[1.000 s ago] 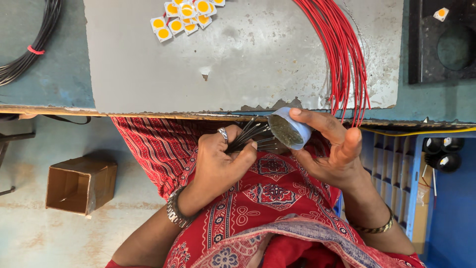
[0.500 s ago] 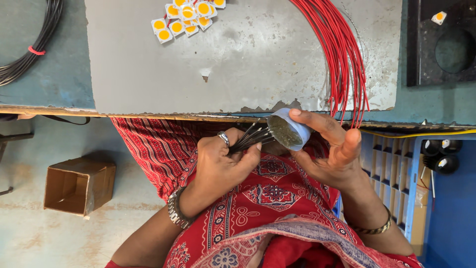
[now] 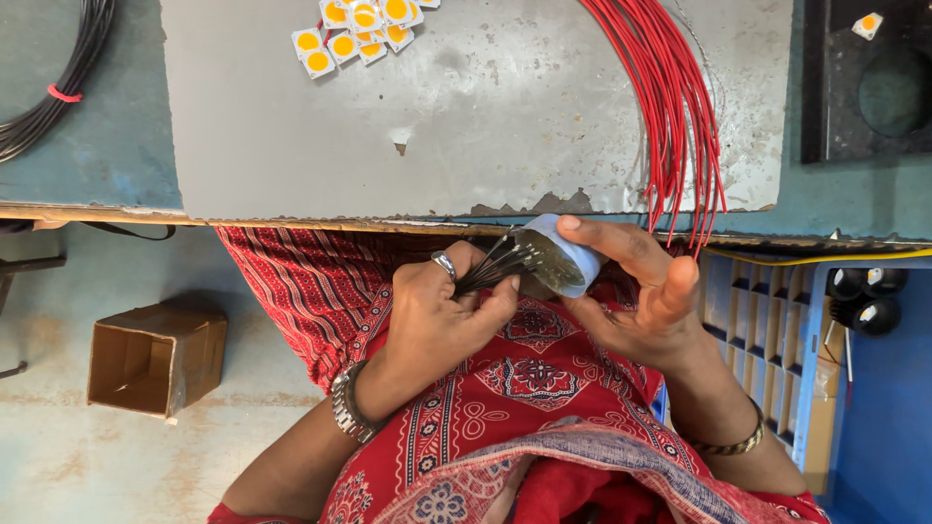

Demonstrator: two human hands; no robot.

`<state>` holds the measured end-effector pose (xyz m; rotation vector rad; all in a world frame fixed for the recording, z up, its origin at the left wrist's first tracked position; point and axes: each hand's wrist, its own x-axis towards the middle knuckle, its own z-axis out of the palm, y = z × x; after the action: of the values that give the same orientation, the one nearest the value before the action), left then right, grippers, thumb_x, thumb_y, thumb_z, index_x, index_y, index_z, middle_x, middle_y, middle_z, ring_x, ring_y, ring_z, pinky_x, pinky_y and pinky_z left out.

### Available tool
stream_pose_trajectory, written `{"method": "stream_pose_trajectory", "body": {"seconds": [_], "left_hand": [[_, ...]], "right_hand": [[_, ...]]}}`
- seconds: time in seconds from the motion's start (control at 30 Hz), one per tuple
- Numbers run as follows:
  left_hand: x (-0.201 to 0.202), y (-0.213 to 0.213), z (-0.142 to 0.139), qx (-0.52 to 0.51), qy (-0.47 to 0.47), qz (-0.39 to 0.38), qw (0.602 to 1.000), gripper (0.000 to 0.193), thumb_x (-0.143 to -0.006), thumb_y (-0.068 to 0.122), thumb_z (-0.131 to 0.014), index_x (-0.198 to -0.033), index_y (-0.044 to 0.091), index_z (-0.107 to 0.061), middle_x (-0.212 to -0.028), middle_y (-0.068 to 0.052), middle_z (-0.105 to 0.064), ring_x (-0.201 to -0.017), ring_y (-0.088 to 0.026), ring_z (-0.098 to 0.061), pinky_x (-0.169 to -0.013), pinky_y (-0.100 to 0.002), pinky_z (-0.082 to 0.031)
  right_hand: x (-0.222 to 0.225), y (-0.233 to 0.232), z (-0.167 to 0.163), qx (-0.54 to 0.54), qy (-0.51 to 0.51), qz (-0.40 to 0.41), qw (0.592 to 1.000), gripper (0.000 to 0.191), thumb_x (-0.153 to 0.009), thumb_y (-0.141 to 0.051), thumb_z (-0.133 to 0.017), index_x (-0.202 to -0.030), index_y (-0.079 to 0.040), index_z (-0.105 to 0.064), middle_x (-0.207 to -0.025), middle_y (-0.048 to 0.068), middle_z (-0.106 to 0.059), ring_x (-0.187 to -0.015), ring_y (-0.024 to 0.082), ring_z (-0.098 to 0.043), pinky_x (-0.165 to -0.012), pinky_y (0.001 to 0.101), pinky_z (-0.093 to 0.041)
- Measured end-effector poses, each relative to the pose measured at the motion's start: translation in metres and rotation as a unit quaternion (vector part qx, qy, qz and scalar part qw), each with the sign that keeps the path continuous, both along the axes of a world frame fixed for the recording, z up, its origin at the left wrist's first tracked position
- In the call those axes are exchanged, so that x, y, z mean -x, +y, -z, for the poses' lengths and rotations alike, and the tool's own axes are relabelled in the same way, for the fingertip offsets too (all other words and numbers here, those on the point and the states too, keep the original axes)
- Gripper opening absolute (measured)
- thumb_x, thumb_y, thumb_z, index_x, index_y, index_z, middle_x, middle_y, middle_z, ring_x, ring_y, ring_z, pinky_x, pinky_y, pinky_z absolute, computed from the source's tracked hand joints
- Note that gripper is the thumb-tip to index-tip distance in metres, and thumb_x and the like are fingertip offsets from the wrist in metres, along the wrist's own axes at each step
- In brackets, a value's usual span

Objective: The person solders red and black wires onto small square LED COB chips at a workbench. They strip insulation from wire ends with pliers, dip the stripped ends into a small container, then use a soldering iron to attach the wires to the LED pads, placing finished LEDs aside.

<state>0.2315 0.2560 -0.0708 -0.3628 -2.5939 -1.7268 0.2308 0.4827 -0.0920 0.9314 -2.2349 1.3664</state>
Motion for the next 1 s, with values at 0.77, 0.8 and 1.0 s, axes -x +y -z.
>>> {"method": "stream_pose_trajectory", "body": {"seconds": [0.77,0.8,1.0], "left_hand": [[-0.007,-0.005,0.012,0.008,0.002,-0.011,1.000,0.025,-0.085,0.014,-0.081,-0.076,0.005,-0.060,-0.050,0.002,-0.048,-0.044,-0.003,-0.047,-0.043,-0.024,-0.040],[-0.007,-0.005,0.013,0.007,-0.001,-0.010,1.000,0.025,-0.085,0.014,-0.081,-0.076,0.005,-0.060,-0.050,0.002,-0.048,-0.044,-0.003,-0.047,-0.043,-0.024,-0.039],[-0.003,-0.004,-0.005,0.002,-0.019,-0.023,1.000,0.023,-0.085,0.015,-0.081,-0.077,0.004,-0.062,-0.050,0.004,-0.048,-0.045,-0.002,-0.044,-0.043,-0.023,-0.037]], "right_hand": [[-0.003,0.000,0.004,-0.009,0.003,-0.003,1.000,0.140,-0.080,0.011,-0.082,-0.160,-0.042,0.019,-0.133,0.022,-0.058,-0.112,0.032,-0.069,-0.092,0.0412,-0.063],[-0.004,-0.001,0.005,-0.009,0.003,-0.007,1.000,0.140,-0.080,0.011,-0.083,-0.160,-0.042,0.019,-0.133,0.022,-0.058,-0.112,0.032,-0.069,-0.092,0.0412,-0.063],[-0.004,0.003,0.005,-0.007,-0.004,0.012,1.000,0.139,-0.081,0.014,-0.080,-0.159,-0.043,0.020,-0.134,0.022,-0.057,-0.113,0.032,-0.069,-0.093,0.0405,-0.063]]}}
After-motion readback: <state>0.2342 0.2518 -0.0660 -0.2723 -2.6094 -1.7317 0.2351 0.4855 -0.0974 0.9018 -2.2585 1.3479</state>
